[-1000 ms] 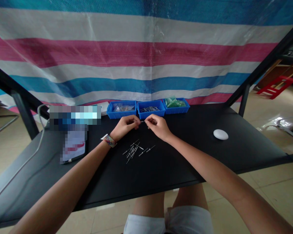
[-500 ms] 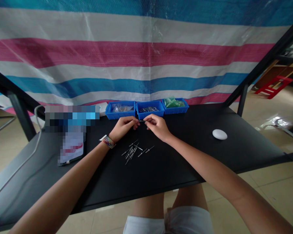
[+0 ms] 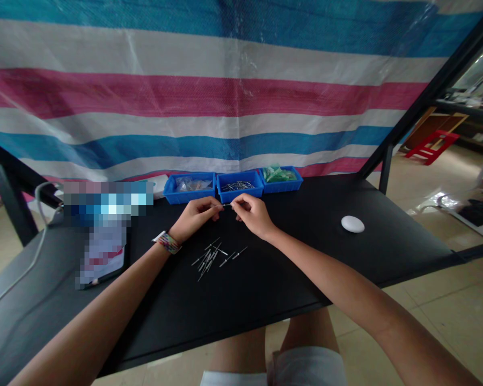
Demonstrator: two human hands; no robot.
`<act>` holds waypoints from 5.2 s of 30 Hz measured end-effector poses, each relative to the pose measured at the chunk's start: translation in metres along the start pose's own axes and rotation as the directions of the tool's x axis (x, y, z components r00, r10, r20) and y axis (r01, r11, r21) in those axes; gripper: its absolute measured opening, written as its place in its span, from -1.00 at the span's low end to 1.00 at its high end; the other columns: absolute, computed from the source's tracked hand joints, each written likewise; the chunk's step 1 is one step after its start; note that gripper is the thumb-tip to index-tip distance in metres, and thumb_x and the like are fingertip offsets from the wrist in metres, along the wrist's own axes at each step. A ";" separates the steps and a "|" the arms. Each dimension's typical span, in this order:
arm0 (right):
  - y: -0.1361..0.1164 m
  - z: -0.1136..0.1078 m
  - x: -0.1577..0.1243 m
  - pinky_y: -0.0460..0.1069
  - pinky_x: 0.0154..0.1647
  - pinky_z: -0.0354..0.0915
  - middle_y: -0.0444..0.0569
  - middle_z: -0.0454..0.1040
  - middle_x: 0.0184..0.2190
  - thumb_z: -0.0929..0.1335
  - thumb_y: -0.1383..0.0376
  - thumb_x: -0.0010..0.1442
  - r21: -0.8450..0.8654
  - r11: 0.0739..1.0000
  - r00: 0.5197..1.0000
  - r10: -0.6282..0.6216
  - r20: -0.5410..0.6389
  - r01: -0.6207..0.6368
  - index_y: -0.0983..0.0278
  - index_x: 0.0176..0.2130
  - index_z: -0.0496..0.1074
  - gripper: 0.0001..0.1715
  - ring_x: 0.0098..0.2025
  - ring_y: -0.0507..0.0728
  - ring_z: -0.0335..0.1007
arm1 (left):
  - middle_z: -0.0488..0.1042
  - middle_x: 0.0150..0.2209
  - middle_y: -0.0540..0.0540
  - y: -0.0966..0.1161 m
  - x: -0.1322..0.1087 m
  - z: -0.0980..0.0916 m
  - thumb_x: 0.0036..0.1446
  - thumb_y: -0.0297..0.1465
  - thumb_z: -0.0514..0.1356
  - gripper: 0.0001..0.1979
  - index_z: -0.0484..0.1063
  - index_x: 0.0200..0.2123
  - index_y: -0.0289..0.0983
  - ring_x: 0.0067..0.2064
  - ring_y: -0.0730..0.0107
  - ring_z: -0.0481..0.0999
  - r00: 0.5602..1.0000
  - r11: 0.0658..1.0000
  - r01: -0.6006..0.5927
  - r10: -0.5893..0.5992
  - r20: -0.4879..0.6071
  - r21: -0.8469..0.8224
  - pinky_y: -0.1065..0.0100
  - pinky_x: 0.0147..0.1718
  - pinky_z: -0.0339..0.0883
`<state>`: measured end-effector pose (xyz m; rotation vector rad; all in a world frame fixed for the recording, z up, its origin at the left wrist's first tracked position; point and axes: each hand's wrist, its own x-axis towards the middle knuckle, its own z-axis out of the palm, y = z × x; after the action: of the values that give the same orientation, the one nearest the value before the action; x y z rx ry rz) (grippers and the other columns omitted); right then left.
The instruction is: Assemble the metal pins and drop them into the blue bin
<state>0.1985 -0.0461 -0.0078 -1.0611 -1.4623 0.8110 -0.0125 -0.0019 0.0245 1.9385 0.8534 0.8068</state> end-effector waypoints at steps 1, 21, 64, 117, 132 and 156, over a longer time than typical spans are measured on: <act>0.001 0.000 0.000 -0.09 -0.45 0.37 -0.12 0.54 -0.36 0.40 0.09 0.33 -0.004 1.000 1.000 0.000 -0.002 0.000 0.23 -0.27 0.50 -0.74 -0.49 0.02 0.48 | 0.54 -0.43 -0.04 0.000 0.000 0.000 0.28 -0.05 0.28 -0.62 0.57 -0.28 -0.27 -0.36 0.33 0.50 1.000 1.000 0.000 0.000 0.001 -0.004 0.36 -0.30 0.35; -0.006 0.000 0.000 -0.09 -0.44 0.39 -0.13 0.52 -0.43 0.38 -0.05 0.36 0.051 0.998 0.997 0.039 0.061 -0.042 0.24 -0.34 0.49 -0.56 -0.48 0.01 0.45 | 0.53 -0.45 -0.05 0.000 0.001 0.000 0.32 0.02 0.22 -0.54 0.59 -0.31 -0.27 -0.37 0.31 0.50 1.000 1.000 -0.006 0.006 0.003 0.018 0.36 -0.32 0.34; 0.004 -0.042 0.024 0.01 -0.36 0.29 -0.10 0.48 -0.50 0.32 0.10 0.41 -0.307 0.943 0.935 -0.216 -0.283 0.125 0.29 -0.04 0.67 -0.58 -0.49 0.09 0.31 | 0.58 -0.47 -0.13 -0.007 0.003 0.000 0.37 0.06 0.11 -0.41 0.63 -0.38 -0.31 -0.36 0.27 0.53 0.998 0.997 0.068 -0.068 0.002 -0.047 0.29 -0.24 0.36; -0.004 0.008 0.001 -0.12 -0.47 0.39 -0.22 0.45 -0.42 0.40 0.32 0.16 0.093 0.983 0.987 0.158 0.010 -0.158 0.23 -0.30 0.40 -0.93 -0.50 -0.01 0.49 | 0.59 -0.35 -0.08 0.003 0.001 -0.002 0.17 -0.09 0.36 -0.66 0.59 -0.22 -0.27 -0.33 0.27 0.55 0.999 0.997 0.051 -0.051 0.001 -0.060 0.30 -0.26 0.43; -0.002 0.009 -0.001 -0.14 -0.52 0.40 -0.18 0.47 -0.32 0.42 0.28 0.21 0.113 0.983 0.990 0.141 0.020 -0.142 0.23 -0.23 0.42 -0.89 -0.50 -0.03 0.50 | 0.65 -0.26 -0.14 -0.002 0.002 -0.004 -0.01 -0.08 0.52 -0.58 0.60 -0.24 -0.27 -0.24 0.23 0.63 0.998 0.993 0.055 -0.050 0.045 -0.108 0.26 -0.18 0.53; -0.004 0.011 -0.009 -0.06 -0.39 0.46 -0.02 0.59 -0.01 0.44 0.25 0.30 -0.040 0.999 0.996 -0.026 0.081 0.030 0.18 0.00 0.35 -0.69 -0.42 0.02 0.59 | 0.71 0.01 -0.22 -0.001 -0.003 -0.007 0.29 -0.10 0.27 -0.57 0.72 0.00 -0.28 0.06 -0.02 0.67 0.997 0.992 0.050 -0.042 0.072 -0.119 0.08 0.18 0.42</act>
<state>0.1871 -0.0554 -0.0090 -1.0468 -1.5644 0.8150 -0.0197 -0.0007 0.0264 1.8235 0.7870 0.7426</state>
